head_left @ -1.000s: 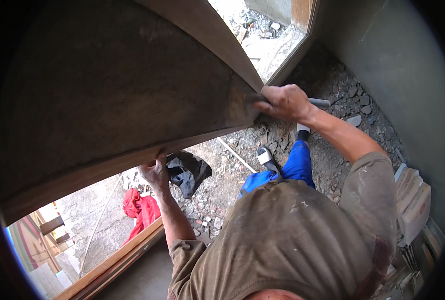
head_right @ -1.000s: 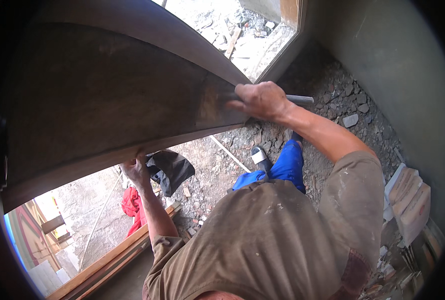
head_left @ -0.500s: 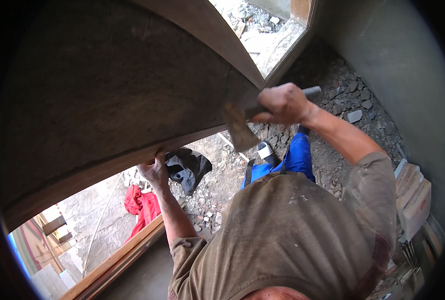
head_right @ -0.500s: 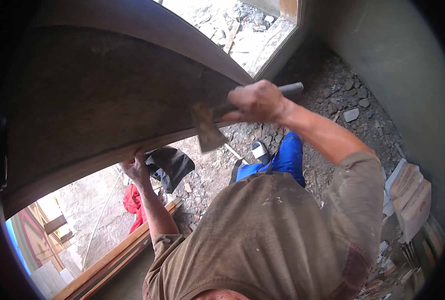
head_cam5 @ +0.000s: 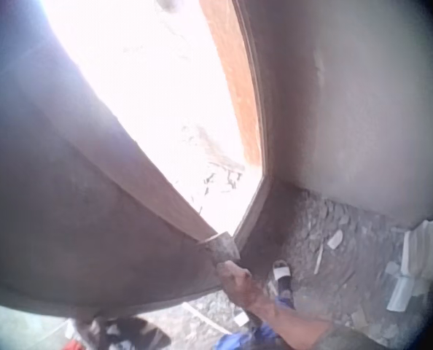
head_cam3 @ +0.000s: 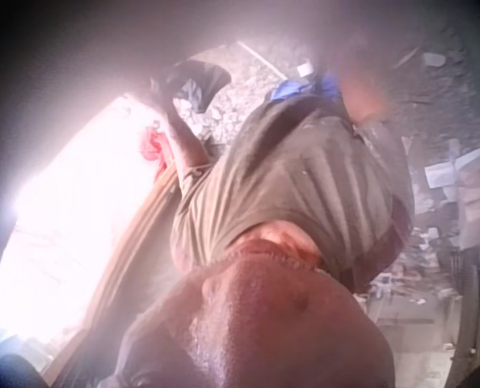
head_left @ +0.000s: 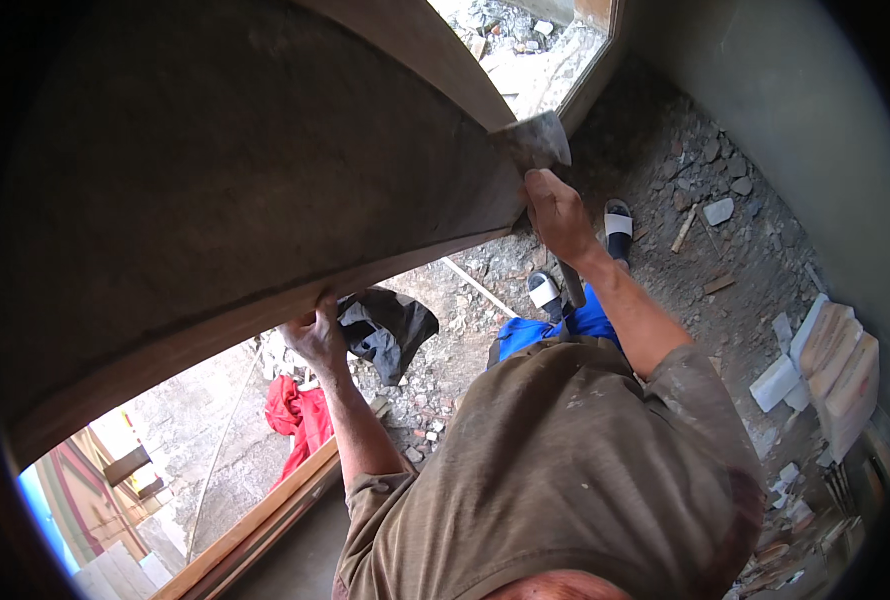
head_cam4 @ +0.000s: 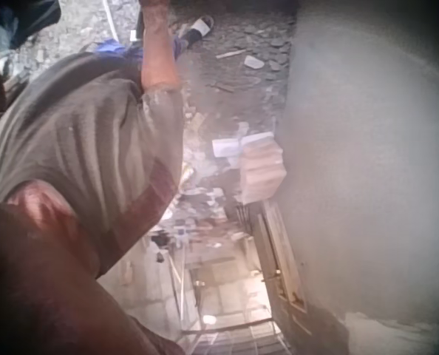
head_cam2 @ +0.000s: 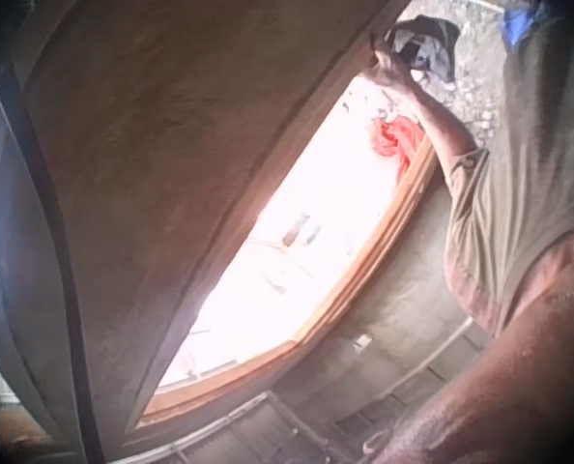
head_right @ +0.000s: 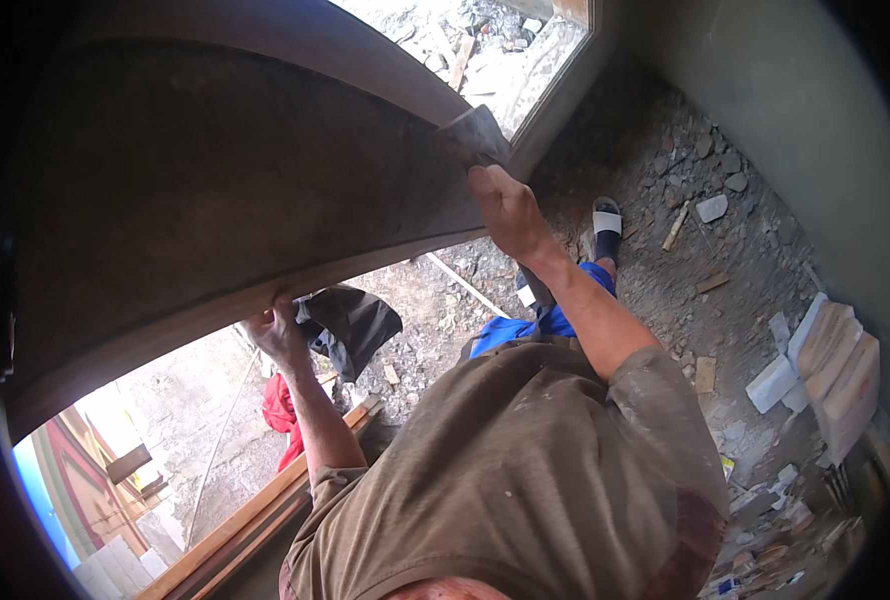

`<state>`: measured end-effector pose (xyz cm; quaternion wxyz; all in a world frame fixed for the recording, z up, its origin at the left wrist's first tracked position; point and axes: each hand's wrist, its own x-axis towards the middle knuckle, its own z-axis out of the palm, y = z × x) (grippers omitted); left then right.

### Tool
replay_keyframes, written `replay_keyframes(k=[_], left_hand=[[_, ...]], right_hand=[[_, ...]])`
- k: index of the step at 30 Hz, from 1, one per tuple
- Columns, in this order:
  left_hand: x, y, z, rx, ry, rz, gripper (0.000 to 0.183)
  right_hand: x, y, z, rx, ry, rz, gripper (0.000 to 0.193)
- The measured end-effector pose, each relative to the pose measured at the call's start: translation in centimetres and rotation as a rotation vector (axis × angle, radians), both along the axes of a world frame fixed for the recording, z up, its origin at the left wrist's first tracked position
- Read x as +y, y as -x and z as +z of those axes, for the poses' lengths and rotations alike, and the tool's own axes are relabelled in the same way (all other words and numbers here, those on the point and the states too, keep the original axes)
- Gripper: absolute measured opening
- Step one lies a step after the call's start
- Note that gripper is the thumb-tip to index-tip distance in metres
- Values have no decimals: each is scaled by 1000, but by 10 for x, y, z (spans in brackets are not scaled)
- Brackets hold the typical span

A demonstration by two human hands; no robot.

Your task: The person smooths a freshly plastered concrete wall and door frame using a trowel and a cloth. They repeatedly scrape and wipe the surface to remove excess material and refine the finish.

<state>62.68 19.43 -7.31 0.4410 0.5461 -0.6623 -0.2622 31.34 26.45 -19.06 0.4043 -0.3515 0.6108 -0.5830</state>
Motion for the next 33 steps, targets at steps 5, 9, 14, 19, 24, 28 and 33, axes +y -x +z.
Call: replay_keyframes(k=[5,9,14,19,24,28,33], left_hand=[[2,9,2,55,66,-14,39],[-3,16,10,10,64,-35,44],[4,17,12,-12,-5,-33,66],[-1,14,7,5,34,-69,66],[2,21,13,32,42,-86,69],[1,18,10,95,34,-103,68],[0,26,16,112,-25,-118,65]], right_hand=[[-1,-21,35,-243,207,-304,38],[-39,-39,-10,-12,120,-231,33],[-15,-43,1,130,278,-301,30],[-29,-41,-14,1029,318,-639,25],[-26,-51,-46,677,308,-288,15],[-16,-50,-1,171,108,-376,7],[-36,-54,-20,663,205,-325,15]])
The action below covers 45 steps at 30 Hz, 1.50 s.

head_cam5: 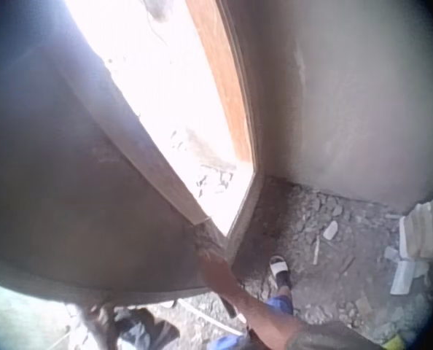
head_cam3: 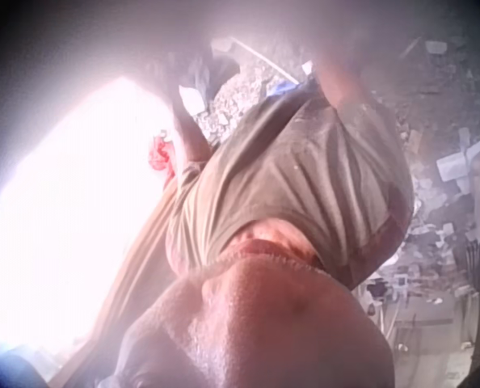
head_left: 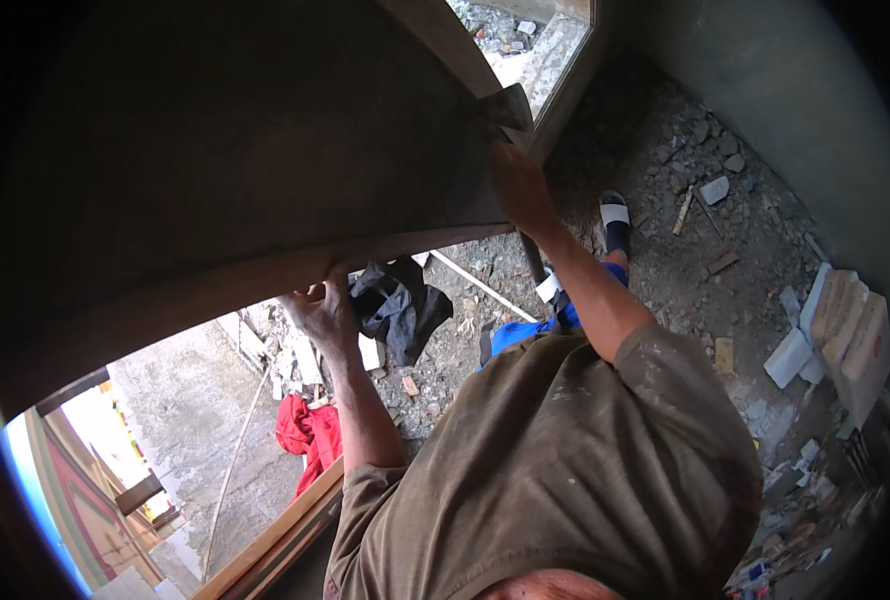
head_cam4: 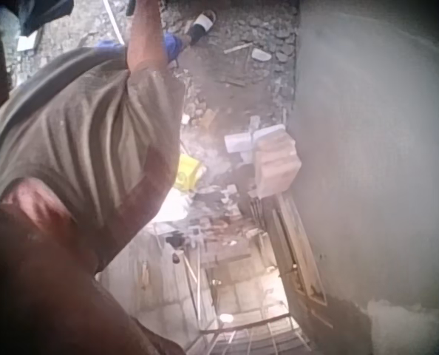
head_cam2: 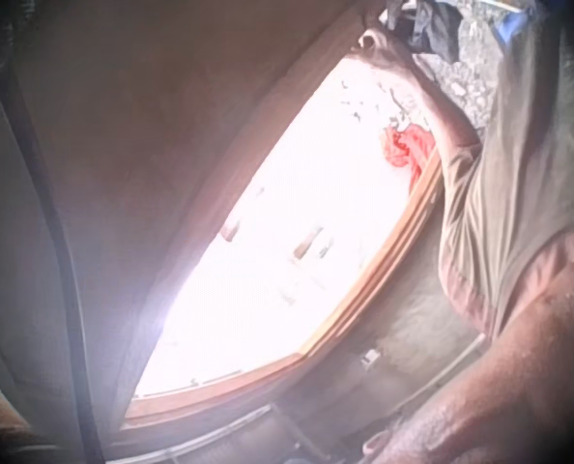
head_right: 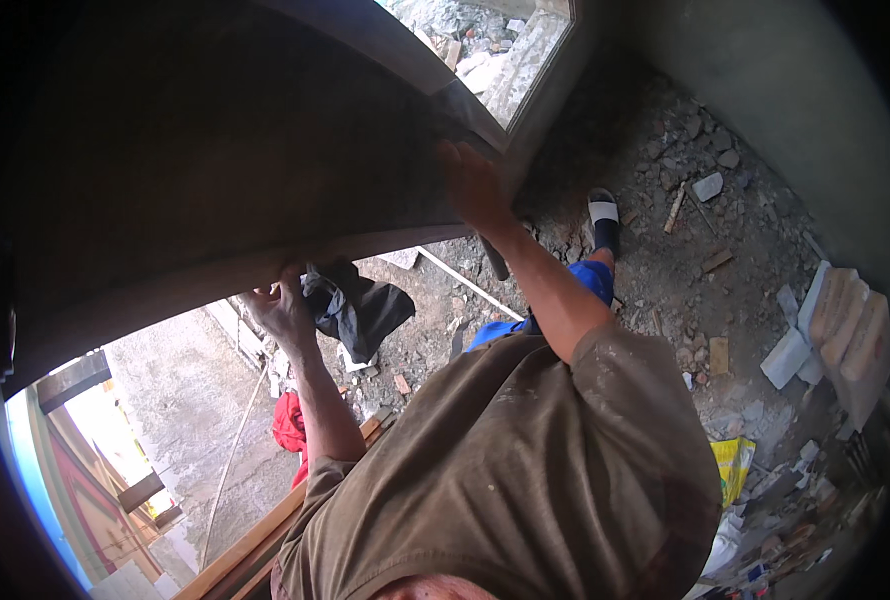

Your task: The person smooths a freshly plastered concrete wall and door frame using a trowel and a cloth. They repeatedly scrape and wipe the surface to remove excess material and refine the finish.

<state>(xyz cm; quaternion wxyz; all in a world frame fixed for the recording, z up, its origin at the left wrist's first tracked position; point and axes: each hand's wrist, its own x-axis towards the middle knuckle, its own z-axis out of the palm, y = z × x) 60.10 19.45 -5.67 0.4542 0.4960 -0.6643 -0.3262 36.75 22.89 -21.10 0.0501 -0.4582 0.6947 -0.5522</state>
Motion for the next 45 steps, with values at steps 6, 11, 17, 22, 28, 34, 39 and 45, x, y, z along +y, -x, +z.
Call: replay_keyframes(k=[6,11,17,22,28,34,39,45], left_hand=[[12,-4,-12,-9,-110,47,69],[49,-4,-46,47,5,64,37],[81,-4,-73,81,1,234,18],[110,-4,-94,209,-39,235,14],[159,-4,-83,160,-20,289,15],[211,41,-115,134,-383,-119,19],[217,79,-112,154,-449,-234,8],[237,82,-125,262,-116,-257,30]], right_hand=[[66,-30,62,-762,-172,464,38],[84,-56,108,-706,-87,765,24],[96,-64,119,-790,-242,973,31],[102,-64,123,-678,-336,1058,25],[120,-53,122,-534,-294,1106,22],[142,-30,126,-325,-361,1198,19],[164,-5,130,-311,-366,1258,22],[184,9,139,-535,-709,1313,11]])
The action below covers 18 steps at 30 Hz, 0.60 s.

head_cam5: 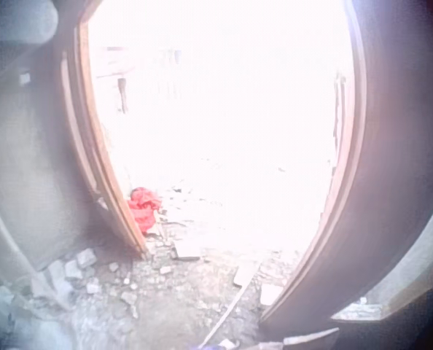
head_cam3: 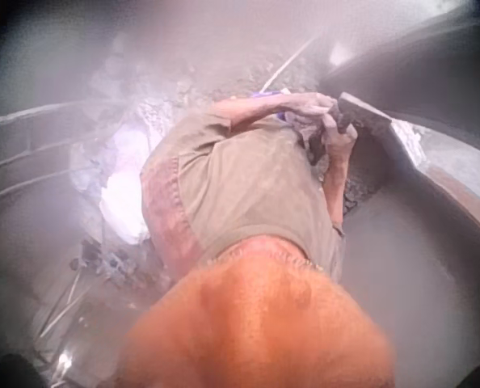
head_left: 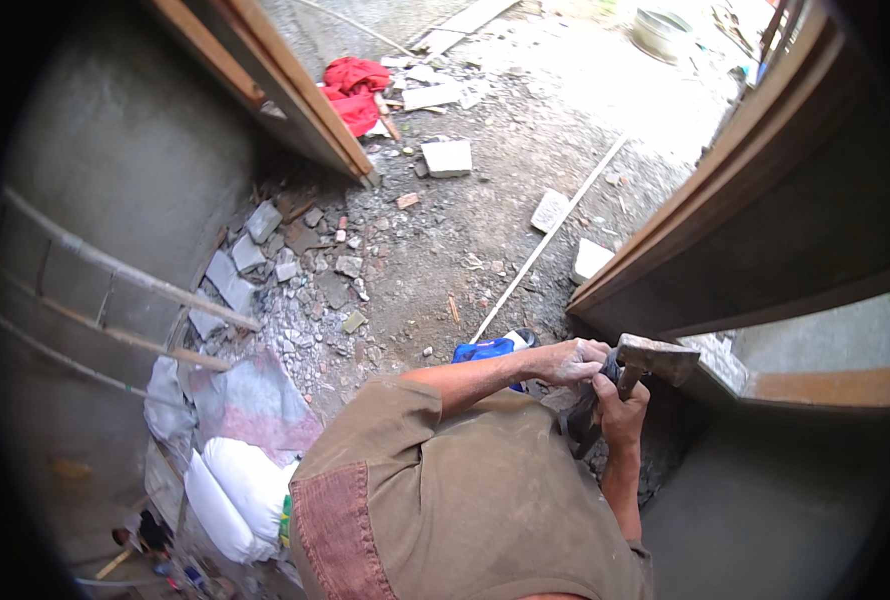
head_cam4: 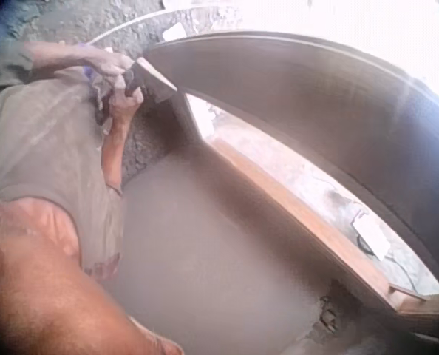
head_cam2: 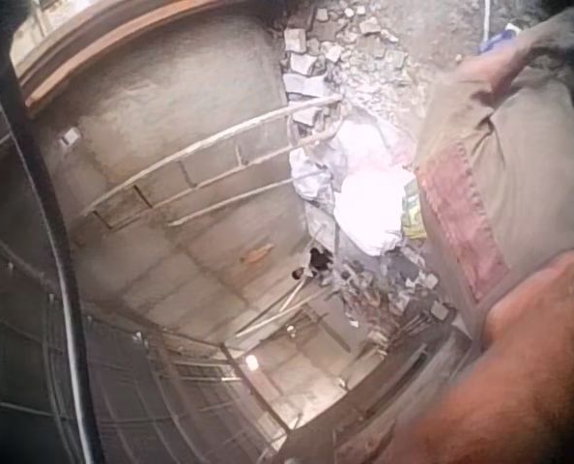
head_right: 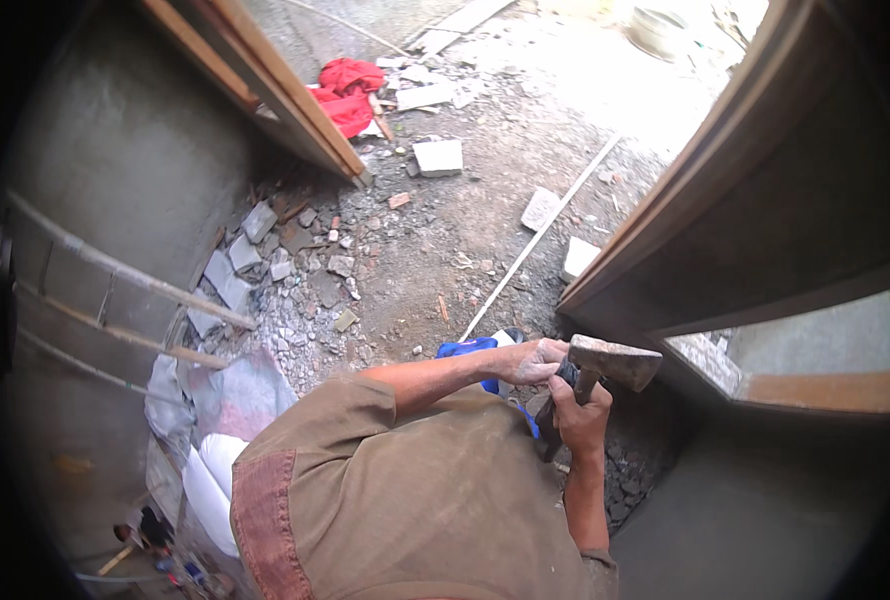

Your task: The person smooths a freshly plastered concrete wall and door frame using a trowel and a cloth. They repeatedly scrape and wipe the surface to remove excess material and refine the finish.

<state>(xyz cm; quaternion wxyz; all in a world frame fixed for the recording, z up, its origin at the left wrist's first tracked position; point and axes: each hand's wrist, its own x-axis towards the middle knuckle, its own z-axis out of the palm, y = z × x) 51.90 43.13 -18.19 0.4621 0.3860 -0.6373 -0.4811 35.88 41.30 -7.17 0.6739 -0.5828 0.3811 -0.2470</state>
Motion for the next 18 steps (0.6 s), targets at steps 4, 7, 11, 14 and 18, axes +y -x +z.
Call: replay_keyframes(k=[4,7,11,14,18], left_hand=[[28,-13,16,-249,86,68,24],[42,-32,31,-335,-15,84,21],[27,-66,37,-772,-96,-51,22],[7,-106,-50,-897,24,-45,24],[-20,-135,-46,-721,-38,-158,24]], right_hand=[[-2,-6,-7,-14,25,45,14],[-6,-21,-8,-5,28,110,13],[-7,-57,-8,-53,83,213,12],[-15,-95,-15,26,300,354,16],[-32,-147,-21,90,159,440,16]])
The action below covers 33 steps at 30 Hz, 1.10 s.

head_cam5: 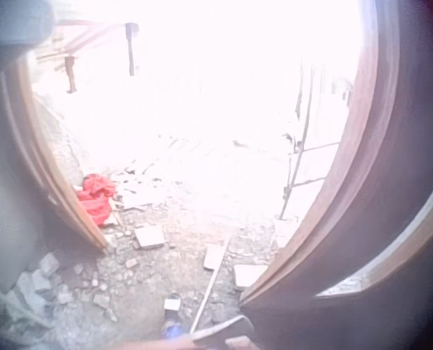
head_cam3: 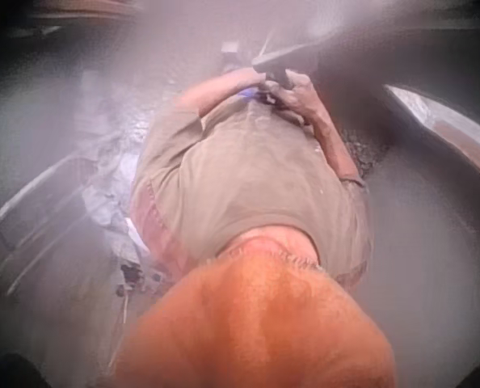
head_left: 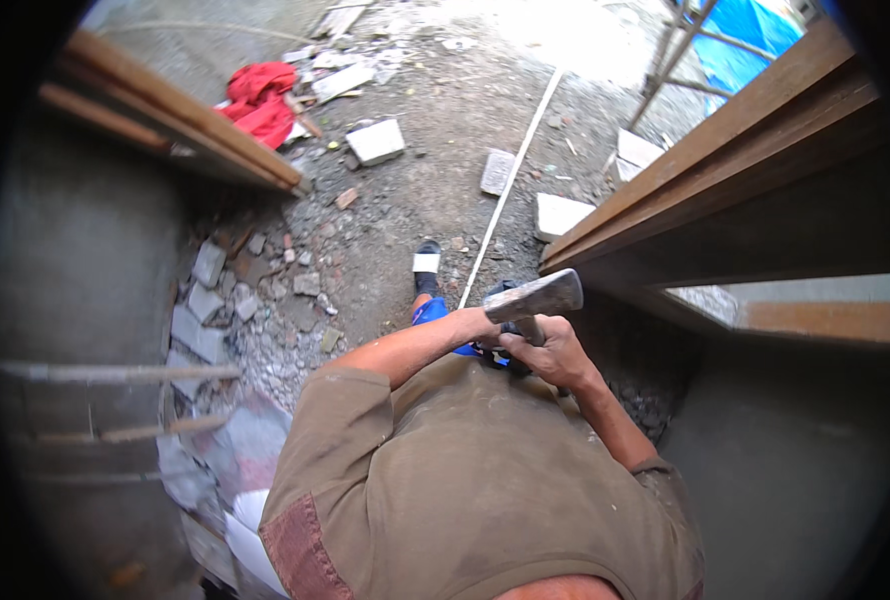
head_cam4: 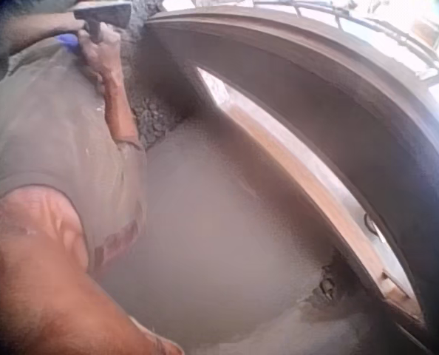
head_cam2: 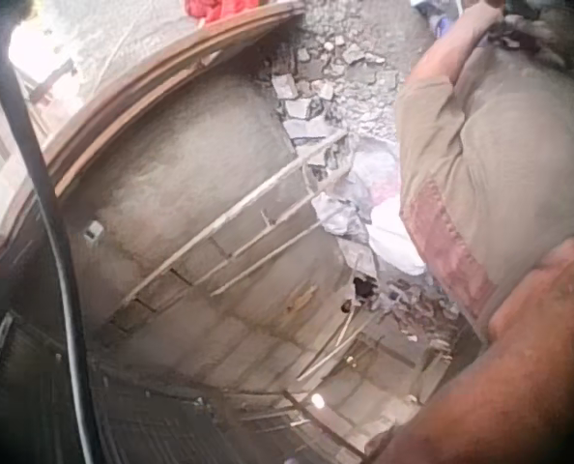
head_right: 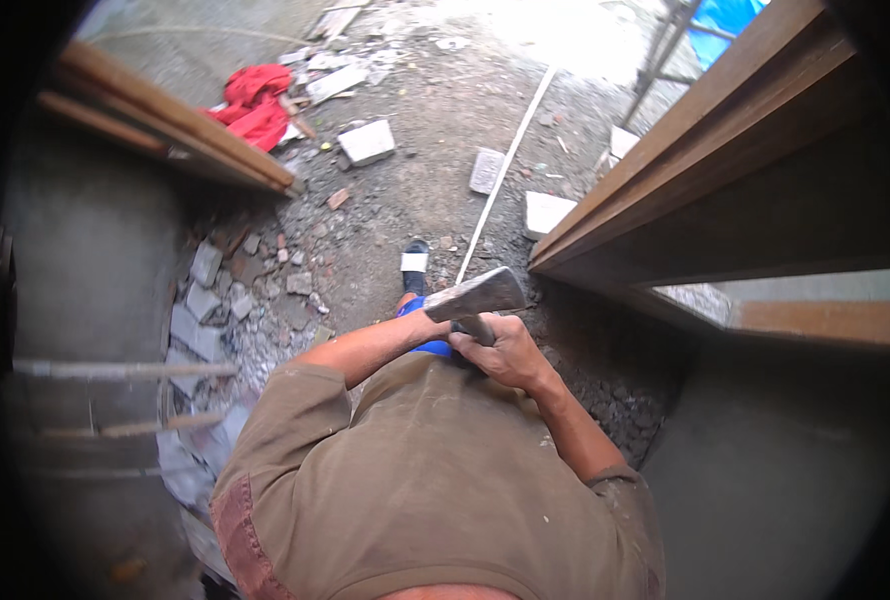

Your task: The person smooths a freshly plastered concrete wall and door frame using a trowel and a cloth. They repeatedly scrape and wipe the surface to remove excess material and refine the finish.

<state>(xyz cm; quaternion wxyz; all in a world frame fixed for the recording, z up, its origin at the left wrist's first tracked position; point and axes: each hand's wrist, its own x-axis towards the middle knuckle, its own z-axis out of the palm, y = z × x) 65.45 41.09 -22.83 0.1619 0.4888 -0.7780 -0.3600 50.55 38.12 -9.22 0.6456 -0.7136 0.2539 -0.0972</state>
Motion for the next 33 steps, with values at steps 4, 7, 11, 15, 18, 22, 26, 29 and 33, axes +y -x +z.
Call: replay_keyframes(k=[4,7,11,15,18,22,26,29,33], left_hand=[[-47,-48,-35,50,-92,-141,24],[-78,-99,-63,20,-175,-238,25],[-118,-175,-86,-73,-255,-306,25],[-155,-243,-105,-180,-346,-312,25],[-185,-281,-122,-244,-405,-295,26],[-230,-314,-140,-301,-456,-271,26],[-298,-333,-143,-374,-475,-280,27],[-370,-323,-146,-415,-433,-351,28],[-456,-277,-147,-412,-396,-493,28]], right_hand=[[-33,-57,-15,123,-5,-48,19],[-54,-120,-31,110,-34,-162,20],[-83,-192,-16,101,-108,-252,22],[-125,-241,-27,30,-53,-262,30],[-166,-264,-30,17,-56,-280,30],[-225,-283,-42,-163,0,-401,28],[-297,-281,-52,-151,-27,-402,31],[-341,-269,-41,-274,-17,-509,33],[-398,-226,-19,-112,1,-596,33]])
